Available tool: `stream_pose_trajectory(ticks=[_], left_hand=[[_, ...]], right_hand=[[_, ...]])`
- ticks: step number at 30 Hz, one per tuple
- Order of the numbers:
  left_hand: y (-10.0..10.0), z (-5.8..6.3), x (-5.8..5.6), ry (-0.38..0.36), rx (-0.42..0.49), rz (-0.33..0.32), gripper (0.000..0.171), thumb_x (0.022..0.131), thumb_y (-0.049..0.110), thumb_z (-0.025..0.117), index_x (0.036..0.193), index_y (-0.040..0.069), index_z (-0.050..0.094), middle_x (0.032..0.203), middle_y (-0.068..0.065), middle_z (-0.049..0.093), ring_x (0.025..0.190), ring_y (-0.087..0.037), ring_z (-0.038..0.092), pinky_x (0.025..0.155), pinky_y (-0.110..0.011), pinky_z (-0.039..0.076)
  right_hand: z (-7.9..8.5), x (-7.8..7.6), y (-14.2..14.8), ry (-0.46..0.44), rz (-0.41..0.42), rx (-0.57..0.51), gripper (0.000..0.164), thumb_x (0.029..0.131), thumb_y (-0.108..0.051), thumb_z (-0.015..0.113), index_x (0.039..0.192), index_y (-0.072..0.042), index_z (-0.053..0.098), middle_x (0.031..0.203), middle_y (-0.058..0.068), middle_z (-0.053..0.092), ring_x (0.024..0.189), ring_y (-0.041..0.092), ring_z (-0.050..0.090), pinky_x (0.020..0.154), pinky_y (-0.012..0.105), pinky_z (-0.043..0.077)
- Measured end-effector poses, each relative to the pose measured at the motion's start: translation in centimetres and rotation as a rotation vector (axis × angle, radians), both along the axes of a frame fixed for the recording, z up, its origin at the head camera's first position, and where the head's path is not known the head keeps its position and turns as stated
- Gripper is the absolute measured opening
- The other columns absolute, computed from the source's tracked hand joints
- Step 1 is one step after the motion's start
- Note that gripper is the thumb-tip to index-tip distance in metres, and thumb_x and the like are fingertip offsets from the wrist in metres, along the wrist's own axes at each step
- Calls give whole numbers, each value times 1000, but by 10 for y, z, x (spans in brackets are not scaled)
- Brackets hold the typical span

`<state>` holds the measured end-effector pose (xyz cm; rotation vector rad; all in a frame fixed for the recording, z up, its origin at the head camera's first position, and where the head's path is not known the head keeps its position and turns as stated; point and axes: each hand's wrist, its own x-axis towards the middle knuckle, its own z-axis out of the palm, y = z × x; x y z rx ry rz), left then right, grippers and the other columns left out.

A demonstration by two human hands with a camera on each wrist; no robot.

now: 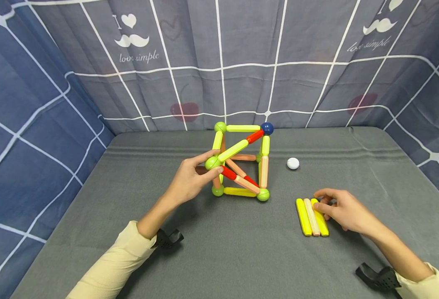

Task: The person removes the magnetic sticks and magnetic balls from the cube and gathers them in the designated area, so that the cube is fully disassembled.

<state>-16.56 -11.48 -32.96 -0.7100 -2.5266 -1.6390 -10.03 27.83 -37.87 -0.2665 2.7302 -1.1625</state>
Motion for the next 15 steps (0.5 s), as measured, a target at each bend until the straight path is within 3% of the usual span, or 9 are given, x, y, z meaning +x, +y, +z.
stream_pose_trajectory(ticks=[8,15], left_hand=[[-1,-1,-1,7,0,0,47,92,18,72,137,10,60,100,-7,71,79,-25,71,48,-26,39],[-1,-2,-1,17,9,-7,47,92,17,71,137,6,59,100,-8,71,80,-25,71,51,-27,43]], right_hand=[[2,2,2,-30,4,-27,36,96,-19,66,122,4,59,87,9,60,53,18,54,35,34,43],[19,-2,-5,77,9,-14,33,98,-15,63,124,3,59,97,13,63,61,19,58,40,32,45]])
